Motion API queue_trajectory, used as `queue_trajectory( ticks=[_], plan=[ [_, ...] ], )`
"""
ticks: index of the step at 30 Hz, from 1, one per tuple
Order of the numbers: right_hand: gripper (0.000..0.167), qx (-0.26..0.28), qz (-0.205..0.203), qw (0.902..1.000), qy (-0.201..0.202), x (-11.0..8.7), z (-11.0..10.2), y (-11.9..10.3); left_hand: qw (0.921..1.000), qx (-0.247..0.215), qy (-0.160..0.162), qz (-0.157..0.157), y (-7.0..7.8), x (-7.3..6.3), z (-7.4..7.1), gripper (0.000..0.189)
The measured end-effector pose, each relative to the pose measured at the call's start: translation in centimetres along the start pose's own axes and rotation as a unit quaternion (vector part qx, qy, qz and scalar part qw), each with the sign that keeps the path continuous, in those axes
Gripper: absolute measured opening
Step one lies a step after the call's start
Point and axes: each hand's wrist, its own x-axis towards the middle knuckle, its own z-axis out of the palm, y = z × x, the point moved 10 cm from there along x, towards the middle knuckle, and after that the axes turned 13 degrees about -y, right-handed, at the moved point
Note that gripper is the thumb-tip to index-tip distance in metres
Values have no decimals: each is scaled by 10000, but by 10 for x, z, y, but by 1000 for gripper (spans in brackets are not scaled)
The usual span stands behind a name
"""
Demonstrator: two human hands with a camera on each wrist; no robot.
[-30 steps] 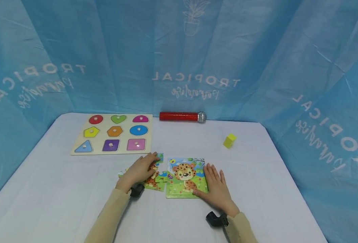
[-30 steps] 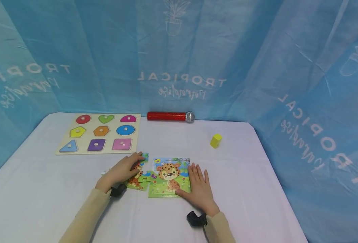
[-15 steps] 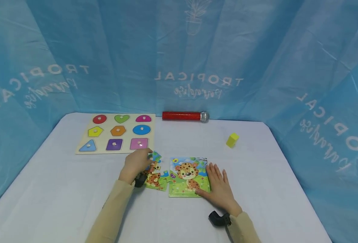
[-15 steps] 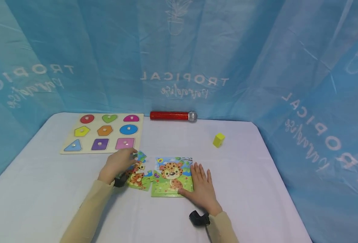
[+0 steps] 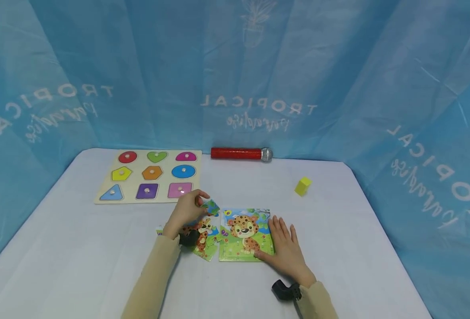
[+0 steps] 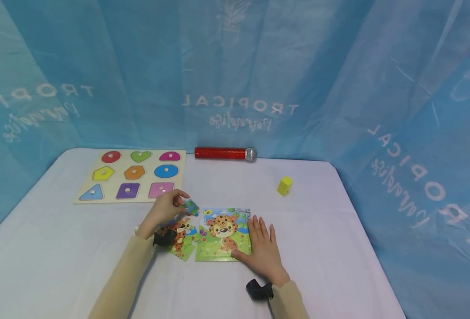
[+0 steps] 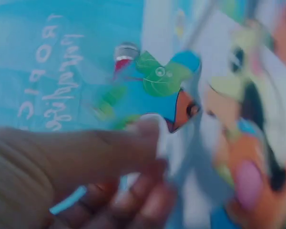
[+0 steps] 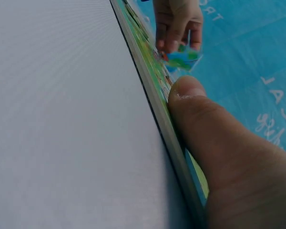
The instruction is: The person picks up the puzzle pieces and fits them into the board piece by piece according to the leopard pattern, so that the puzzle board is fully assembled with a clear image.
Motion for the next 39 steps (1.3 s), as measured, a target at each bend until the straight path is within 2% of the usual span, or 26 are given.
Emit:
queue_trajectory(
  ticks=[3, 5, 8, 11, 14, 17, 19, 21, 23, 25, 26, 28, 30, 32, 33, 37, 39],
  plan=[
    [104, -1, 13, 10000, -31, 0, -2, 0, 9963, -806, -225, 174, 4, 5, 4, 33],
    [104, 21, 22, 10000, -32, 0, -2, 1, 9924, -1159, -375, 158, 9, 8, 11, 35],
    [104, 48, 41, 10000, -41, -1, -3, 1, 9848, -1641, -576, -19, 20, 13, 32, 38],
    [104, 56, 26, 10000, 2, -1, -3, 1, 9828, -1707, -695, -141, 36, 17, 59, 41],
    [103, 40, -40, 10000, 46, 2, -3, -2, 9902, -1254, -607, -89, 51, 21, 78, 41],
    [103, 61, -113, 9999, 45, 3, -3, -5, 9987, -435, -265, 55, 63, 20, 85, 40],
    [104, 75, -135, 9999, 31, 4, -3, -7, 9997, 225, -33, 128, 69, 18, 85, 37],
    [103, 84, -179, 9998, 71, 4, -5, -8, 9960, 820, 101, 331, 77, 13, 83, 33],
    [103, 41, -193, 9997, 122, 3, -7, -9, 9890, 1335, 36, 639, 84, 8, 82, 30],
    [102, 17, -209, 9997, 156, 3, -8, -9, 9781, 1822, -157, 995, 89, 2, 83, 27],
    [102, 24, -216, 9996, 161, 3, -8, -10, 9701, 2103, -296, 1174, 91, -2, 85, 26],
    [102, 17, -177, 9998, 88, 3, -6, -9, 9482, 2742, -610, 1480, 91, -11, 92, 24],
    [102, 60, -148, 9999, 21, 3, -5, -8, 9273, 3233, -908, 1655, 90, -20, 101, 27],
    [101, 63, -115, 9999, -7, 2, -4, -7, 9079, 3688, -1106, 1655, 88, -25, 109, 30],
    [102, 62, -91, 9999, -33, 1, -3, -6, 9013, 3848, -1163, 1614, 88, -27, 114, 33],
    [101, 44, -102, 9999, 11, -1, -4, -5, 8857, 4255, -1249, 1375, 94, -25, 132, 45],
    [101, 86, -125, 9999, 12, -1, -3, -5, 8822, 4359, -1267, 1250, 98, -22, 138, 49]
  ],
)
